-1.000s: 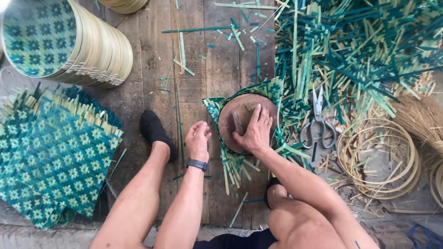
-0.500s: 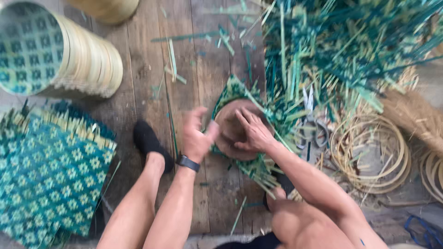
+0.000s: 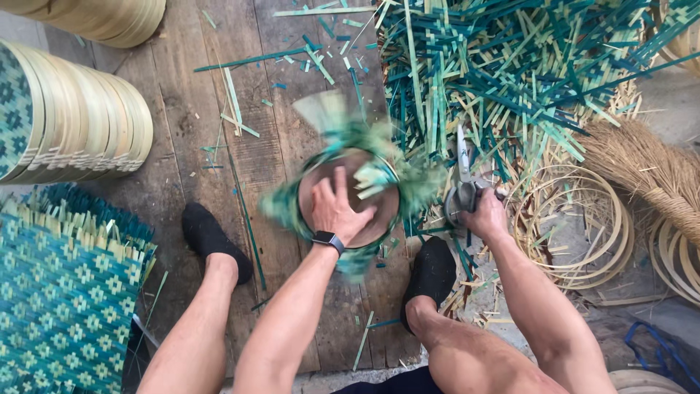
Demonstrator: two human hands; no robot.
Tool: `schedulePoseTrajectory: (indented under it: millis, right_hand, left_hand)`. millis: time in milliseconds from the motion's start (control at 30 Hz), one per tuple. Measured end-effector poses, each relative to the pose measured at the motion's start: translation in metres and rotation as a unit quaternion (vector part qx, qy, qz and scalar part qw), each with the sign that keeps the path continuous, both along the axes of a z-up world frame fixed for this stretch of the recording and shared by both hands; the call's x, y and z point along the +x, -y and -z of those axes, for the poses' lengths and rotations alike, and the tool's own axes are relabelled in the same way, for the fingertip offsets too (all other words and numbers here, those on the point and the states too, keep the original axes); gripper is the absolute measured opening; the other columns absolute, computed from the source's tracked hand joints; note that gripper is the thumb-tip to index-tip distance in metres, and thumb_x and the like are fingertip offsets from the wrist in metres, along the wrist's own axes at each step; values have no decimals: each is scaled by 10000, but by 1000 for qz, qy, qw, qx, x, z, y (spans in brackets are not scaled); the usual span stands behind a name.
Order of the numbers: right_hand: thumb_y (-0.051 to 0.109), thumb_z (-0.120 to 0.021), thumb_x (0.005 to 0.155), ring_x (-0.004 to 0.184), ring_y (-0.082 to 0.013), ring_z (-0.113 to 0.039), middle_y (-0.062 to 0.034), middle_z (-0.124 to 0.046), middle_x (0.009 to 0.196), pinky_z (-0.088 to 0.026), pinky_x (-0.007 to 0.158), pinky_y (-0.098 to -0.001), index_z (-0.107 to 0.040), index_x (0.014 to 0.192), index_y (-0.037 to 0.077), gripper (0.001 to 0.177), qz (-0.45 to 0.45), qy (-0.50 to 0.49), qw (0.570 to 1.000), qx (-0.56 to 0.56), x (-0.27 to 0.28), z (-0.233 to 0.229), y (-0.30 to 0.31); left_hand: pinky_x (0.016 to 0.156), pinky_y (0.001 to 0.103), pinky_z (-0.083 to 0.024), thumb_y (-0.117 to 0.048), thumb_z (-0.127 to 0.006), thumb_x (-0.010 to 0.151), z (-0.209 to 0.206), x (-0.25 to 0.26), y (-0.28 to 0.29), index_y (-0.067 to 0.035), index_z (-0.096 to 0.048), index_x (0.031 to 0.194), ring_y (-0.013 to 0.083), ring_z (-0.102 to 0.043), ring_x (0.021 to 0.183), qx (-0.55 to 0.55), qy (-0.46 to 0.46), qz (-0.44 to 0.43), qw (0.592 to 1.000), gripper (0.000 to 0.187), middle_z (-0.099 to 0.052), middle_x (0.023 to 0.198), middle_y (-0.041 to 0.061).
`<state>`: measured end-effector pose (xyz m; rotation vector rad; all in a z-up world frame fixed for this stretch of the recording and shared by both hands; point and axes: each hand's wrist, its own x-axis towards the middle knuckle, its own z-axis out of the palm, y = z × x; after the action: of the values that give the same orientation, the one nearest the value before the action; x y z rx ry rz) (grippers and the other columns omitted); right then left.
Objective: The person places a circular bamboo frame onto a pre-woven green and blue mat, then uses shears to trim the excess mat material around the frame. The person repeats this process multiple times, stacking the finished circular bases.
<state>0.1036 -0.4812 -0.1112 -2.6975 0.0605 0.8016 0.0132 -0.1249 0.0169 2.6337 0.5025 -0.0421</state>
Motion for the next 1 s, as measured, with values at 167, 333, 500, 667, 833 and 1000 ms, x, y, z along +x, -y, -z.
schedulePoseTrajectory:
  millis: [167,333,500,667,833,1000]
  right_hand:
    - [204,-775,706,907,-309,-782,-222,-783,1006,-632,836,-413,-691,1089,35,427,72,-203,974,65,13,-28,10]
    - [508,-768,807,929,-315,-723,-208,-733,1020,-568,857,-428,-689,1122,9,595,-58,-107,992,25,-30,-101,4]
    - [604,-630,868,962,-359,-607,-219,-584,1090,-511,828,-486,-555,1317,-1,757,-148,4,988,33,-26,-129,-50]
    - [528,-692,821,989,-362,-642,-208,-616,1058,-543,827,-482,-606,1110,-44,647,-210,71,973,-61,-11,-114,-78]
    - [424,-604,916,893,-300,-658,-175,-652,989,-572,776,-436,-628,1121,-11,481,-235,-3,967,-95,8,-104,-65]
    - [568,-698,824,851,-308,-638,-201,-630,936,-536,767,-425,-627,1046,-55,665,-291,140,944,-71,24,-92,-85]
  left_hand:
    - [943,557,-426,-671,-888,555,3,6,27,-51,-355,1529,434,-503,1106,19,-64,-204,977,1271,-530,1183,224]
    - [885,538,-433,-699,-875,568,0,9,38,-62,-337,1545,411,-509,1070,14,-93,-228,969,1285,-524,1122,211]
    - [879,506,-438,-761,-851,567,-3,3,55,-32,-289,1563,395,-522,1012,-5,-126,-239,963,1356,-497,1112,218]
    - [900,501,-440,-758,-849,569,-5,2,53,-32,-281,1567,392,-525,1023,-3,-144,-226,963,1358,-493,1122,215]
    - [927,523,-440,-730,-869,573,-4,1,55,-16,-263,1559,412,-508,1079,-7,-137,-219,966,1359,-489,1153,229]
    - [953,536,-444,-709,-871,592,-8,6,53,-21,-236,1574,431,-502,1112,-16,-153,-215,964,1357,-478,1187,235]
